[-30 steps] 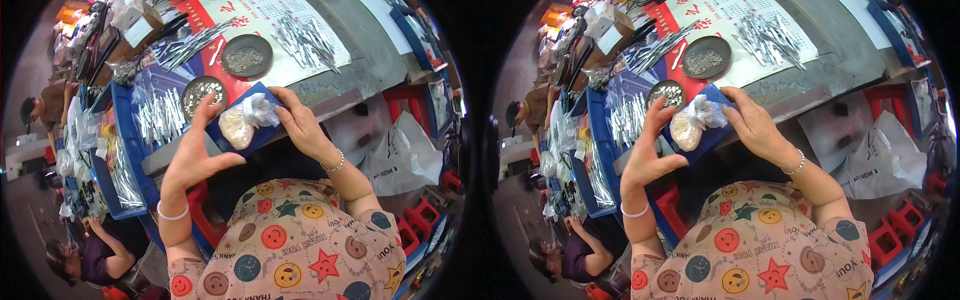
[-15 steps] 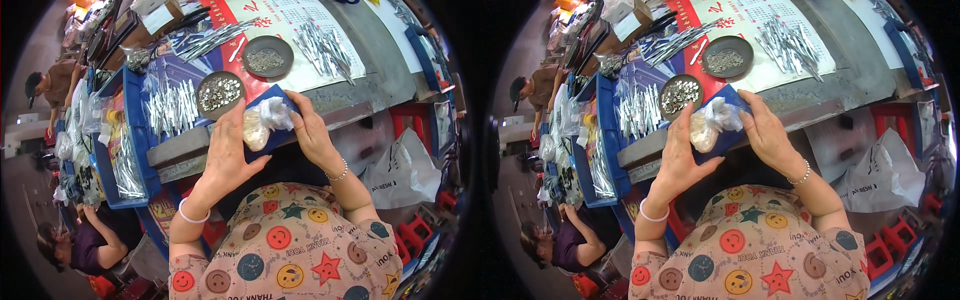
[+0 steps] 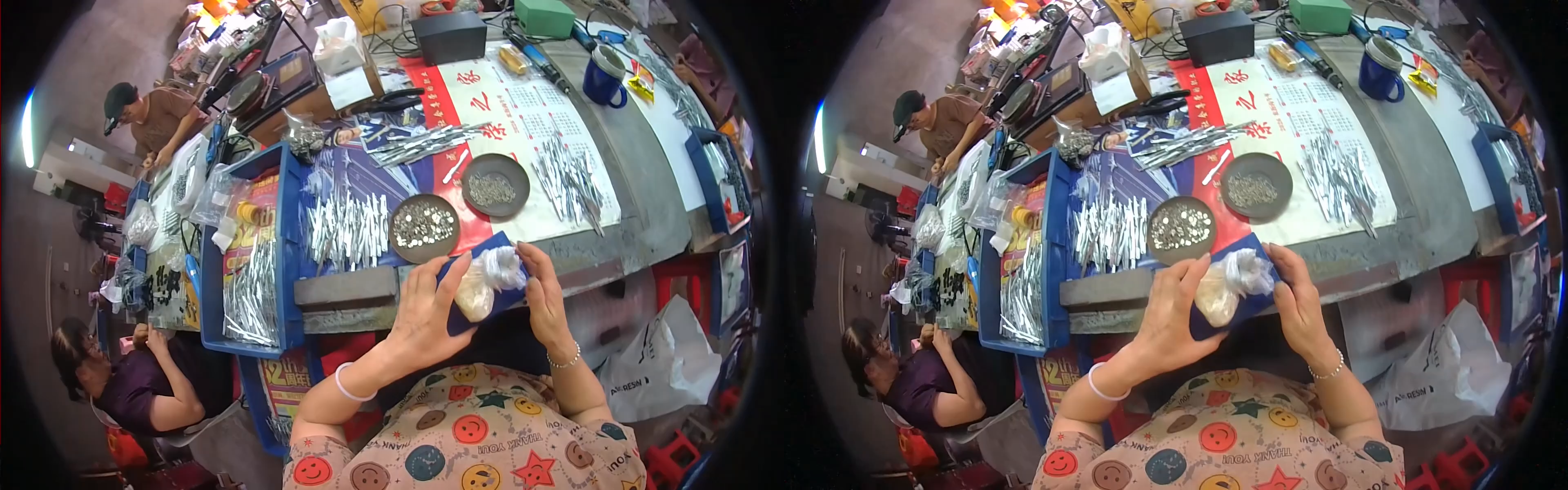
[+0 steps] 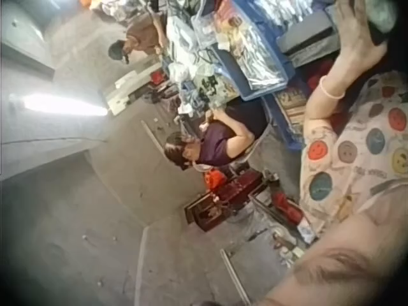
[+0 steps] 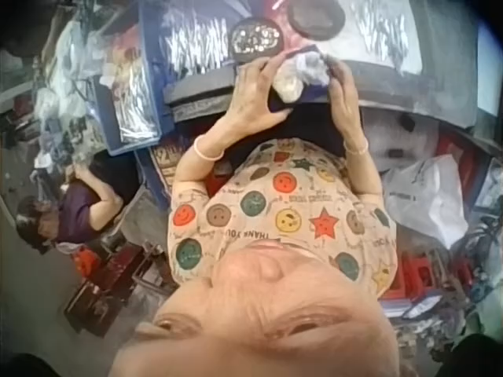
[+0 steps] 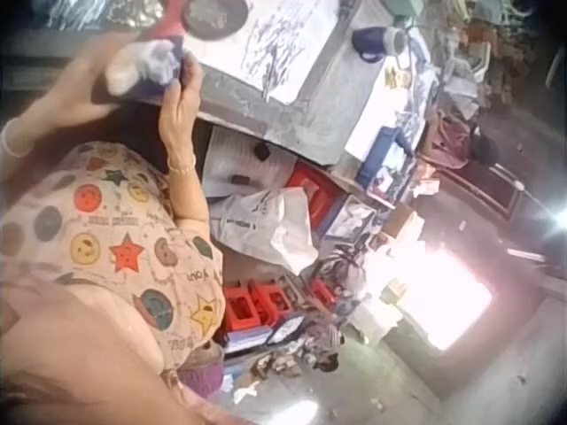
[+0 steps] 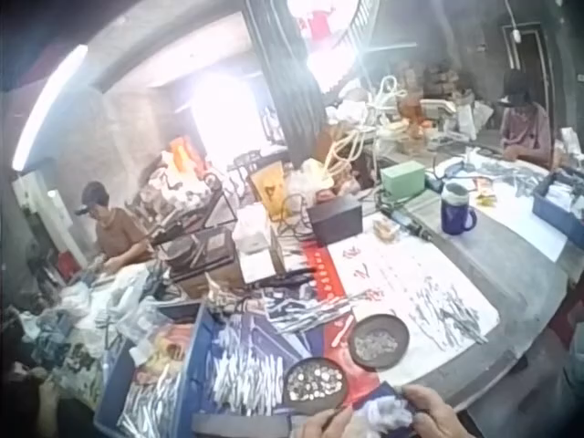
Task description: Assembling and sorting small metal hardware components.
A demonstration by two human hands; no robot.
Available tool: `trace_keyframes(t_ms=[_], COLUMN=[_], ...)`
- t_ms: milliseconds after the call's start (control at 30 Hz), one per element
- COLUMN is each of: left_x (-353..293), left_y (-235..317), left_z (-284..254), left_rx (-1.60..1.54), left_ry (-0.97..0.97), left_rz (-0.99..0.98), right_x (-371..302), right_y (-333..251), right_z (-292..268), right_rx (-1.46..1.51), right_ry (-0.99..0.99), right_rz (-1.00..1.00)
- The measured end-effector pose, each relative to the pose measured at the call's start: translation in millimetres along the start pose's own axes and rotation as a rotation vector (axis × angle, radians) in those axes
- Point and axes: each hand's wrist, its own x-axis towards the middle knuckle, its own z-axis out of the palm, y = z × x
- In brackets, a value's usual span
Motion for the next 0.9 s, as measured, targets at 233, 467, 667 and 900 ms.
trace_keyframes(t_ms=[233,467,667,900], left_x=[21,83,163,253], left_y=[2,-61,-164,-245], left_z=[-74,-164,-210,-223], left_rx=[-0.035,0.24,0.344,0.52], left_ry=[0.039,0.291,0.498,0.636], left_rz=[-0.035,-0.189,-0.266,-0.547], right_x=[10,-3,-8,-4], right_y=[1,21,38,41], right_z=[-1,5,9,8], right_rx=[0.129,-0.237,-0.568,-0.585], right_ry=[0.053,0.15,0.112,0.081], right_rz=[-0.063,-0.126,-0.336,-0.343])
